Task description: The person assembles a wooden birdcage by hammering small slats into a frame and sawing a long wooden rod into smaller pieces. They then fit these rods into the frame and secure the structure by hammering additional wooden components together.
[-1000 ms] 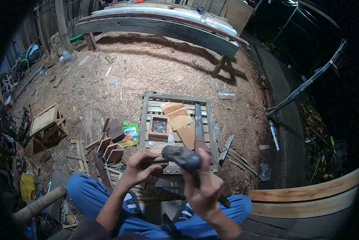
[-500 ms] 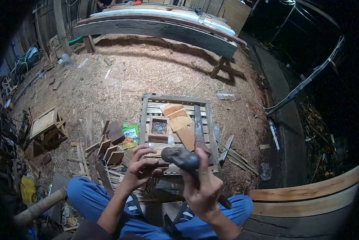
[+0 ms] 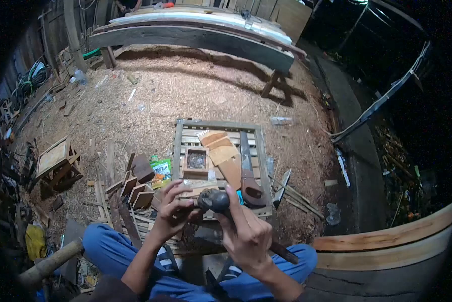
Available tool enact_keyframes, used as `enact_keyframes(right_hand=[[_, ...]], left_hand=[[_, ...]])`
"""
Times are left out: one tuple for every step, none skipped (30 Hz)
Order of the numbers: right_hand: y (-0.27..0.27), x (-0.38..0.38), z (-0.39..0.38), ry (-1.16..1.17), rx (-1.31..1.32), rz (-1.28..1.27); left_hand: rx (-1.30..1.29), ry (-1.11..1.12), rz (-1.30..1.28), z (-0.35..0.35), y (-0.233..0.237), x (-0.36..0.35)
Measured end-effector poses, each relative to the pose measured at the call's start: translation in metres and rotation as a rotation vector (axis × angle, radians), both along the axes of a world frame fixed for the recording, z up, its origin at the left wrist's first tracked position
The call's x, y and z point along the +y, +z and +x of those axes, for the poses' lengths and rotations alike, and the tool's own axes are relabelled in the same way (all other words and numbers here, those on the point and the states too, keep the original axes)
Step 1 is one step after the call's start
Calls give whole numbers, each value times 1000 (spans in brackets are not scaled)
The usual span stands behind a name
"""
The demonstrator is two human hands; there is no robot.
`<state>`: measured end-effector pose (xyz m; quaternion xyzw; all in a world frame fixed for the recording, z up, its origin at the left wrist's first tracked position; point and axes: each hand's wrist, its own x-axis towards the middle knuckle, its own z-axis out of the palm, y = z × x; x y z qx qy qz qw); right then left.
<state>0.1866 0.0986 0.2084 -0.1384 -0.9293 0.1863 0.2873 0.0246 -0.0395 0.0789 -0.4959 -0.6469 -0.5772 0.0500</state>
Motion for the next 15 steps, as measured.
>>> enact_keyframes(right_hand=[[10,1,-1,16,6,26],[6,0,-2,8,160,-45],[1,-1,-2,-1,310,-118],[3,-3,-3,-9,384,-54],[1,-5,-2,-8,382,-61],[-3,-6,-1,3,144,4],[-5,-6,2,11,-96,72],[-4,-4,2,-1,-93,22],[-3,-4,2,-2,-87,32],[-2,-1,-1,-10,44,1],[-2,-1,-2,-21,171,-40],[12,-4,3,14,193,-206],[7,-2,6,17,264,-92],[2,-4,10,24,217,-76],[1,-5,11,34,174,-57]], left_hand=[[12,-3,-22,1,-1,-1],[13,-2,-16,2,-2,-1],[10,-2,-11,2,-2,-1],[5,1,-13,4,-1,-1],[-11,12,-26,4,4,-2],[-24,25,-36,5,8,-3],[-26,24,-35,6,6,-3],[-31,11,-24,6,2,-3],[-32,10,-3,3,-1,0],[-26,-2,-13,4,0,-1],[-51,-36,-15,4,0,-2],[-61,-39,-6,3,0,-2],[-73,-42,-2,4,0,-2],[-75,-41,-8,4,-1,-4],[-70,-42,-9,3,-2,-5]])
